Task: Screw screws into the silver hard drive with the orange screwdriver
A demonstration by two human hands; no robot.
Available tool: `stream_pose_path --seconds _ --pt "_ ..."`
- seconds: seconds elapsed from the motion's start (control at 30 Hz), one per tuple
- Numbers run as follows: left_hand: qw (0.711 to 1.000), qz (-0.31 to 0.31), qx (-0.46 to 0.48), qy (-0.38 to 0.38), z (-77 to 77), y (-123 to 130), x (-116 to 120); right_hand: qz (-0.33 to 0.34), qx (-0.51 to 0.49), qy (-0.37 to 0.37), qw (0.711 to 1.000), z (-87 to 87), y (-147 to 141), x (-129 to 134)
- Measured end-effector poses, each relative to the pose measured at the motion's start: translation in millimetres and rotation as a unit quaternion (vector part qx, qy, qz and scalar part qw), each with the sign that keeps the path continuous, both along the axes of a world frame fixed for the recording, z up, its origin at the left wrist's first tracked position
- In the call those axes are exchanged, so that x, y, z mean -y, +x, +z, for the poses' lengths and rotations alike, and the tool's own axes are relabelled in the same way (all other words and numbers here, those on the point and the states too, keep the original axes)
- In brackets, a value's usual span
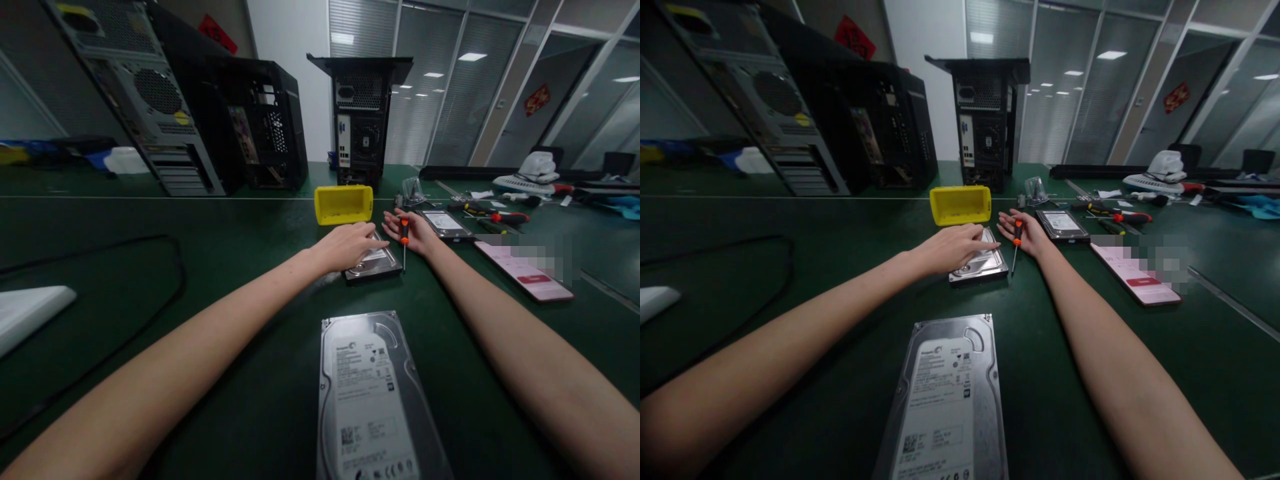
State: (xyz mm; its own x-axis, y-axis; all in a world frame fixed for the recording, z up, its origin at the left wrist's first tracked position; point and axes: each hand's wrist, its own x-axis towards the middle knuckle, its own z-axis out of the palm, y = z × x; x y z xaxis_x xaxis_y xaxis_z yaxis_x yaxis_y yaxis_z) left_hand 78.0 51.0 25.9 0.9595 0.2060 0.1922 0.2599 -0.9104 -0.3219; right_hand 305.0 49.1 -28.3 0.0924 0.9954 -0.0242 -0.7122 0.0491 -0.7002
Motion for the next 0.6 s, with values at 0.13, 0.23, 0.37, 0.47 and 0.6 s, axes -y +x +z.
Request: stream_pose_path --seconds 0.13,0.23,0.37,0.47,0.6 --pt "1.000 0.001 -0.004 0.007 0.9 -0.4 1.0 0.002 -0.002 0.001 1.000 0.0 -0.9 0.0" --pt "1.000 0.006 -0.014 0.018 2.9 -1.1 4.8 -0.002 -0.005 -0.005 1.000 -1.0 -1.7 0.4" --pt "0.999 0.005 -0.020 0.027 3.7 -1.7 9.8 -0.007 -0.006 -0.009 1.000 -2.2 -2.6 2.1" --pt "0.999 0.009 -0.014 0.037 1.8 -1.5 10.4 -0.009 -0.005 -0.014 1.000 -1.7 -3.2 3.4" --pt "0.999 0.005 -0.008 0.040 -0.6 -0.9 8.5 -0.010 -0.005 -0.015 1.000 -0.8 -3.5 3.8"
